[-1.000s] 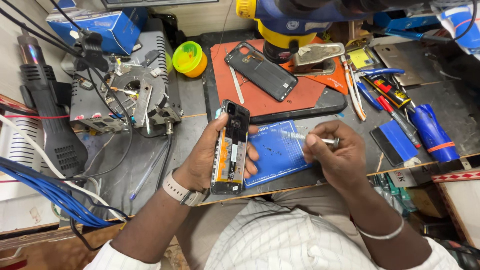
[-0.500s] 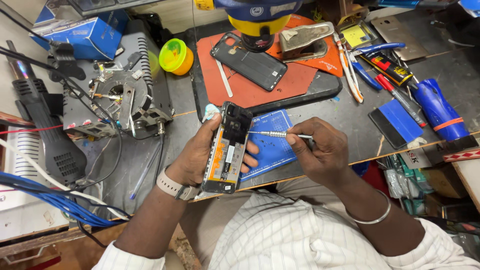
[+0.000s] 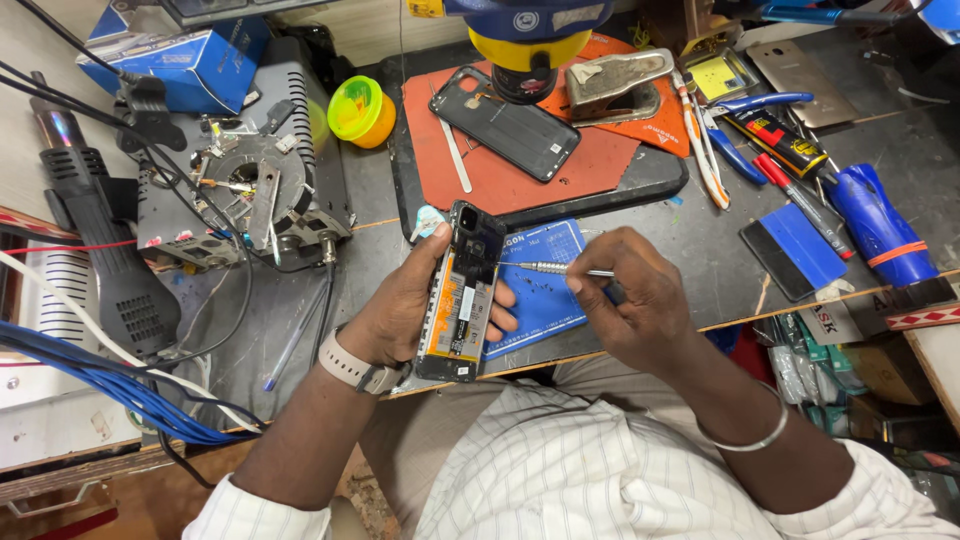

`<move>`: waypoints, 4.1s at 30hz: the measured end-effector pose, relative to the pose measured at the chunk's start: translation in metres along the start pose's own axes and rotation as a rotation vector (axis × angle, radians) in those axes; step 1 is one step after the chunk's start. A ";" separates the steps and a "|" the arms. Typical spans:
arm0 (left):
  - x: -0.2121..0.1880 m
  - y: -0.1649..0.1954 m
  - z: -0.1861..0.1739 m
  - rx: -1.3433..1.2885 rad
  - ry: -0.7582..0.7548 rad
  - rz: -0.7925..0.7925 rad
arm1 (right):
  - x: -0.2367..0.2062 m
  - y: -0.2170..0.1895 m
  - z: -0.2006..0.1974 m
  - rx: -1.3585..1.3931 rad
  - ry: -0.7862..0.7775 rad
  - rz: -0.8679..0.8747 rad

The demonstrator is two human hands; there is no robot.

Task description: The person pries open the back of a smartphone by hand, removes the back cover, and uses a screwdriver to unscrew components from the exposed internals while holding the phone body. The phone's back cover and battery assembly are set on the workbench during the work.

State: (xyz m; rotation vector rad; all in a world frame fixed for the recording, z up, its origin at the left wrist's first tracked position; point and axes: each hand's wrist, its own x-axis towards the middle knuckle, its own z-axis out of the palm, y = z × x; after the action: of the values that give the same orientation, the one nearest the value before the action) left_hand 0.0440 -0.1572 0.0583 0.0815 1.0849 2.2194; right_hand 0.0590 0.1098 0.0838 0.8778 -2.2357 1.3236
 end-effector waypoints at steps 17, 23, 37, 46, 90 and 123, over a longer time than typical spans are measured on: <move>-0.007 0.003 0.005 0.148 0.123 -0.063 | 0.022 -0.031 0.004 -0.204 -0.211 0.486; -0.009 0.002 0.004 0.172 0.119 -0.050 | 0.016 -0.032 0.003 -0.256 -0.090 -0.108; -0.007 0.001 0.002 0.171 0.112 -0.031 | 0.015 -0.039 0.007 -0.112 -0.066 0.020; -0.006 0.005 -0.002 0.012 0.028 -0.008 | 0.010 -0.031 -0.007 -0.111 -0.089 0.074; -0.006 0.004 0.003 0.016 -0.028 -0.010 | 0.010 -0.039 0.002 -0.239 -0.049 0.042; -0.009 0.005 0.001 -0.140 -0.104 -0.090 | 0.011 -0.044 0.003 -0.109 0.028 -0.039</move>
State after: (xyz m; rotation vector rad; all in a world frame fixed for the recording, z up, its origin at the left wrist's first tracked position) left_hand 0.0486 -0.1633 0.0646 0.0847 0.8583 2.1783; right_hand 0.0808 0.0882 0.1170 0.8537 -2.2345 1.1779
